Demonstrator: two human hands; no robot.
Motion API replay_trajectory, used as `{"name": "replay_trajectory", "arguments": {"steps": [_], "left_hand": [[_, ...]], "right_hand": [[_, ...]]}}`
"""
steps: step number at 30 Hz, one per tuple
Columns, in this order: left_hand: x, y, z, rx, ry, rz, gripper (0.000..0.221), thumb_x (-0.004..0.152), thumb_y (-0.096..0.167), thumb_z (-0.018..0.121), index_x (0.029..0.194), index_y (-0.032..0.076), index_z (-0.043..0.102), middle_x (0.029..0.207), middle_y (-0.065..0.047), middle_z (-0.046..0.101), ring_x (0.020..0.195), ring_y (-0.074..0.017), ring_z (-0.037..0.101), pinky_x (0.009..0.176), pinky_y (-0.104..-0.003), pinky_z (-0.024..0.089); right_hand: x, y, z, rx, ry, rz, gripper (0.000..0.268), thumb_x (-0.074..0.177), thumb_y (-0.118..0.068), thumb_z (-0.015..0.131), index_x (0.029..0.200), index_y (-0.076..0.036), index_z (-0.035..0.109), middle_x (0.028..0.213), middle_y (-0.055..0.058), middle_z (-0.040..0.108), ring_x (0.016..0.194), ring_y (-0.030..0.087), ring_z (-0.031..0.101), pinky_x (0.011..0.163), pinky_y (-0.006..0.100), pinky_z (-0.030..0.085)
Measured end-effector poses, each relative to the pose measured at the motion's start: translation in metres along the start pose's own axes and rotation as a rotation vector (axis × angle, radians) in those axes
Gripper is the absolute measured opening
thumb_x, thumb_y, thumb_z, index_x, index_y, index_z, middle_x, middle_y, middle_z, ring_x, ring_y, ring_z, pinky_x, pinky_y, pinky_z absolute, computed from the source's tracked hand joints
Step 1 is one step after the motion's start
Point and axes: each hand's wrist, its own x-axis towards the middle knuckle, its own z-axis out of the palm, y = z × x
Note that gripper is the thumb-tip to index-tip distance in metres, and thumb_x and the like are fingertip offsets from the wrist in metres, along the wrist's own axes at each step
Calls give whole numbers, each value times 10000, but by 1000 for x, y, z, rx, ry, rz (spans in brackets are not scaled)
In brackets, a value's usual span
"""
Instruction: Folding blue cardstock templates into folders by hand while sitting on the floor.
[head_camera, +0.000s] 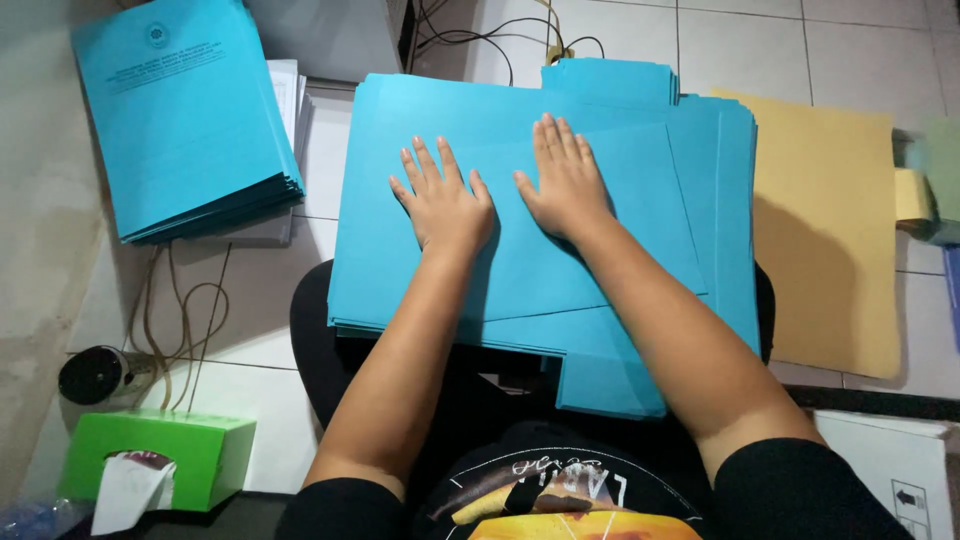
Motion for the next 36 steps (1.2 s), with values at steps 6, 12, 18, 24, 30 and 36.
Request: {"name": "replay_trajectory", "arguments": {"steps": [6, 12, 18, 24, 30, 36], "left_hand": [[-2, 1, -1, -1, 8, -6, 694, 1053, 447, 307, 1639, 85, 226, 1708, -221, 106, 1583, -407, 41, 1229, -667, -4], [-14, 1, 1, 71, 65, 144, 745, 1027, 513, 357, 1615, 58, 303, 1689, -281, 123, 1568, -450, -17, 1202, -702, -56], [-88, 44, 10, 36, -77, 623, 620, 1019, 418, 373, 1603, 210, 359, 1677, -212, 251, 1571, -412, 164, 1221, -676, 103], [-39, 27, 31, 64, -29, 455, 596, 1062, 415, 348, 1626, 226, 313, 1679, -198, 260, 1565, -394, 201, 1207, -689, 120], [9, -9, 13, 52, 37, 227, 630, 1059, 415, 323, 1623, 134, 306, 1681, -218, 230, 1566, -392, 177, 1213, -670, 106], [7, -7, 17, 26, 63, 217, 638, 1055, 384, 335, 1622, 95, 299, 1679, -240, 212, 1569, -409, 151, 1221, -671, 81]], "right_hand": [[-28, 63, -10, 69, 19, 410, 871, 1038, -545, 362, 1631, 58, 157, 1713, 243, 81, 1595, 358, 45, 1284, 504, 20], [-64, 74, -25, 66, -20, 441, 869, 1045, -547, 320, 1626, 75, 144, 1711, 261, 75, 1596, 366, 37, 1283, 491, 13], [-64, 73, -24, 55, -10, 448, 885, 1034, -567, 316, 1623, 70, 143, 1712, 254, 72, 1595, 364, 33, 1291, 492, 12], [-67, 75, -26, 98, 4, 426, 862, 1046, -536, 321, 1624, 78, 142, 1710, 262, 65, 1596, 368, 28, 1286, 493, -8], [-61, 74, -15, 34, 51, 411, 864, 1045, -528, 345, 1615, 103, 188, 1703, 291, 110, 1593, 389, 35, 1275, 510, -47], [-35, 12, -2, 42, 60, 110, 775, 1045, -463, 403, 1595, 70, 277, 1681, 266, 224, 1571, 402, 160, 1271, 516, 78]]}}
